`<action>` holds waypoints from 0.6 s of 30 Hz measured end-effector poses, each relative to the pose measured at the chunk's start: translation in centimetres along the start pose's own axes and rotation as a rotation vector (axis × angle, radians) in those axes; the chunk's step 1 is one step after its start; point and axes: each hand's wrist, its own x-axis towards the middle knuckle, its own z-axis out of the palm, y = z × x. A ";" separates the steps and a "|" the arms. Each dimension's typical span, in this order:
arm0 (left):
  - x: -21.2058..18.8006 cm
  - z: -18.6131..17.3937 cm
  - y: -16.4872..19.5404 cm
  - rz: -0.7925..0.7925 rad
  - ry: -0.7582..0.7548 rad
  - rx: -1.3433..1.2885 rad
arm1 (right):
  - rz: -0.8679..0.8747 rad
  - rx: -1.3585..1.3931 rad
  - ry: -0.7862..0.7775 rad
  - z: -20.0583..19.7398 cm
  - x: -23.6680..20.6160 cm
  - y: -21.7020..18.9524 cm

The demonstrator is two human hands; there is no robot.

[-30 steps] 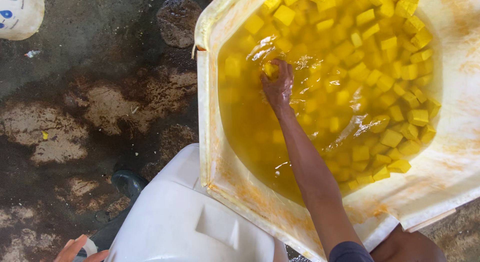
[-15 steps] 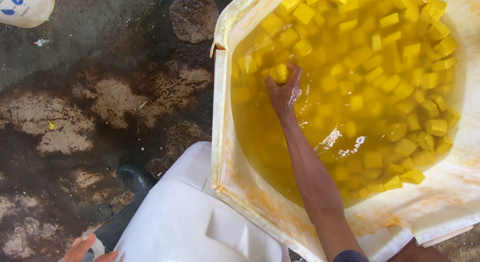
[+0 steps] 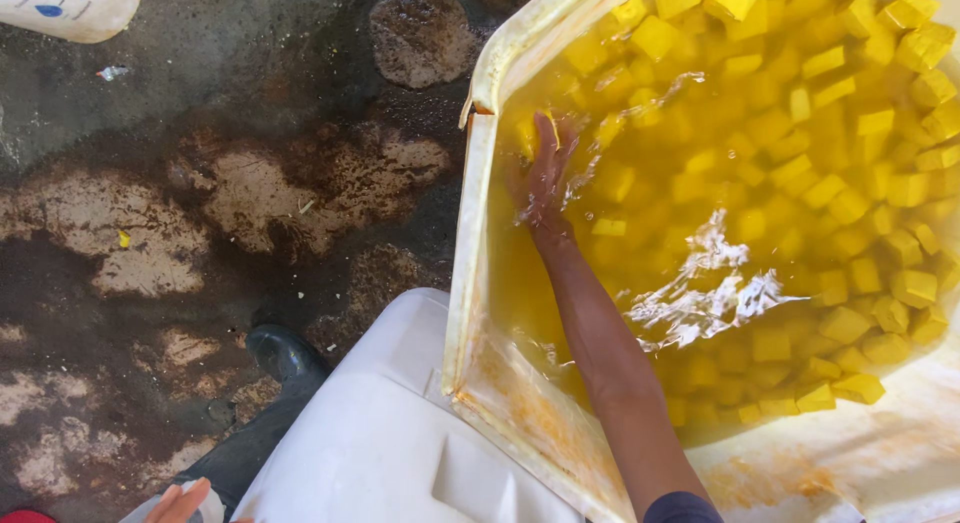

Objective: The person sits on the ground beside a large basin filled with yellow cheese cubes in brine. They repeatedly pick cubes from the liquid by hand and place them into a white plastic bucket on their lap, occasionally stacking cubes in their hand before adding them to the bucket.

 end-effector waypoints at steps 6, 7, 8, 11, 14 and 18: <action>-2.1 -2.2 -2.0 0.176 -0.267 -0.024 | -0.060 -0.052 0.113 -0.4 2.0 -0.2; -1.6 -2.6 -1.8 0.266 -0.245 -0.050 | -0.024 0.035 0.123 -0.6 2.3 -0.3; -0.8 -2.9 -1.2 0.353 -0.219 -0.077 | 0.008 0.122 0.130 -0.9 2.5 -0.6; 2.4 -5.1 4.0 0.153 -0.156 -0.010 | 0.536 0.868 0.073 -2.7 2.8 -2.0; 5.5 -8.5 12.8 -0.148 -0.021 -0.037 | 0.749 1.216 -0.124 -6.7 2.6 -4.6; 10.4 -12.5 20.6 -0.257 0.111 -0.082 | 0.635 1.474 -0.350 -14.7 1.2 -11.1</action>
